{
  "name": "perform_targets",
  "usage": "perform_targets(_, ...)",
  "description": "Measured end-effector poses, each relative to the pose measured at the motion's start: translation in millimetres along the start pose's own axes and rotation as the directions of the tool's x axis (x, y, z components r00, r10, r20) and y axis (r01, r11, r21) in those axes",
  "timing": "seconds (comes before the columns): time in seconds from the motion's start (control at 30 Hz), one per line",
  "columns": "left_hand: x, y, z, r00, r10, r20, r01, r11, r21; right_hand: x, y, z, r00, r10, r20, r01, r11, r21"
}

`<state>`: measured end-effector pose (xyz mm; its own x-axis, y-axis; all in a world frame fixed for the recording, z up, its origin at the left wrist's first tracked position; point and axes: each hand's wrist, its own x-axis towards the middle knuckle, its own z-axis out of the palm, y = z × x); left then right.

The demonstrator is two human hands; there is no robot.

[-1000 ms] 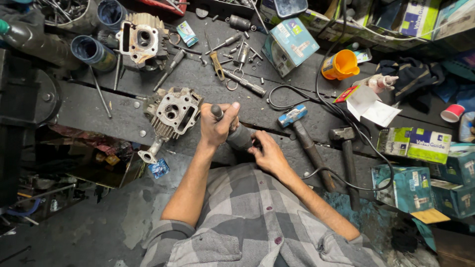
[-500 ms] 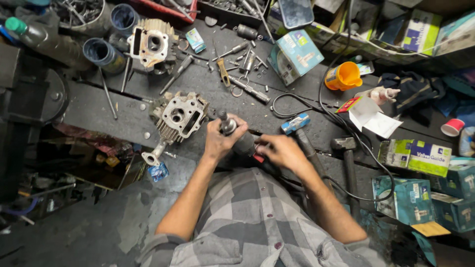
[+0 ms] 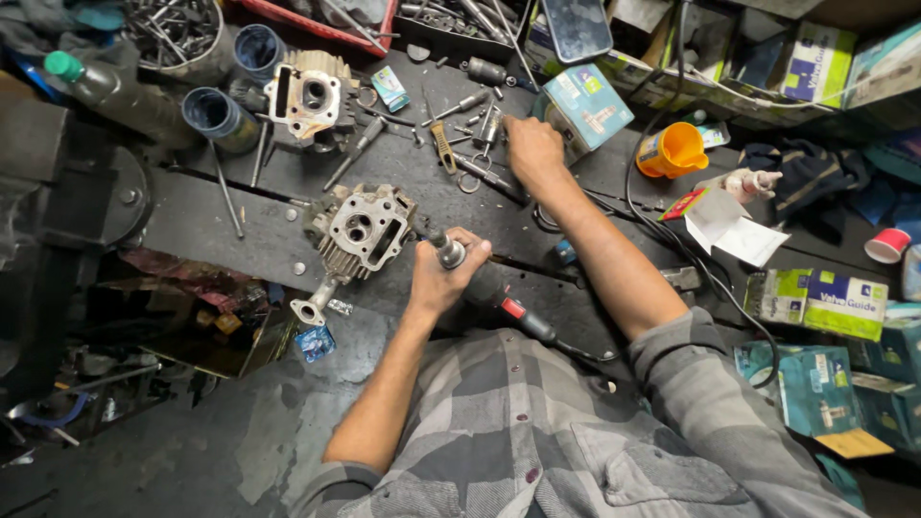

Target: The person works on a motorcycle cylinder head at a cluttered workbench, turning and repositioning the casting by hand, fitting a small component into its bore, and pressing it into place. They then pick up a corded power drill and use it on the cylinder head.

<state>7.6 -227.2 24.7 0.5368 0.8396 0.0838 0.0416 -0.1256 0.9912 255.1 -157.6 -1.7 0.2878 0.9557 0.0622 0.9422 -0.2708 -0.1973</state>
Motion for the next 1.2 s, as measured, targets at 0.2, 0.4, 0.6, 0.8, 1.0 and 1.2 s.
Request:
perform_targets(0.2,0.4,0.9,1.6,0.996,-0.091,-0.025,0.093,0.993,0.069,-31.0,6.2,-29.0,0.987,-0.097,0.124,0.075,0.983,0.170)
perform_targets(0.4,-5.8,4.5,1.6,0.998,-0.018,-0.063,0.025,0.994,0.109,-105.3,1.7,-89.8,0.931,-0.090,0.353,-0.323,0.248,0.913)
perform_targets(0.6,-29.7,17.5,-4.7,0.963,0.266,-0.047,-0.255,0.953,0.165,-164.5,-18.1,-97.9,0.965,-0.241,0.104,-0.100,0.031,0.995)
perform_targets(0.8,-32.1,28.1,-11.1,0.960,0.206,-0.189,-0.174,0.970,0.172,-182.0,-65.0,-88.8,0.993,0.031,0.115,-0.119,0.283,0.952)
perform_targets(1.0,-28.9,25.4,-19.0,0.939,0.278,-0.201,-0.252,0.957,0.147,-189.5,-90.8,-87.2,0.994,0.086,-0.067,0.029,0.388,0.921)
perform_targets(1.2,-30.0,16.9,-22.6,0.944,0.272,-0.184,-0.256,0.961,0.106,-191.3,-96.8,-85.3,0.985,0.079,-0.155,0.100,0.470,0.877)
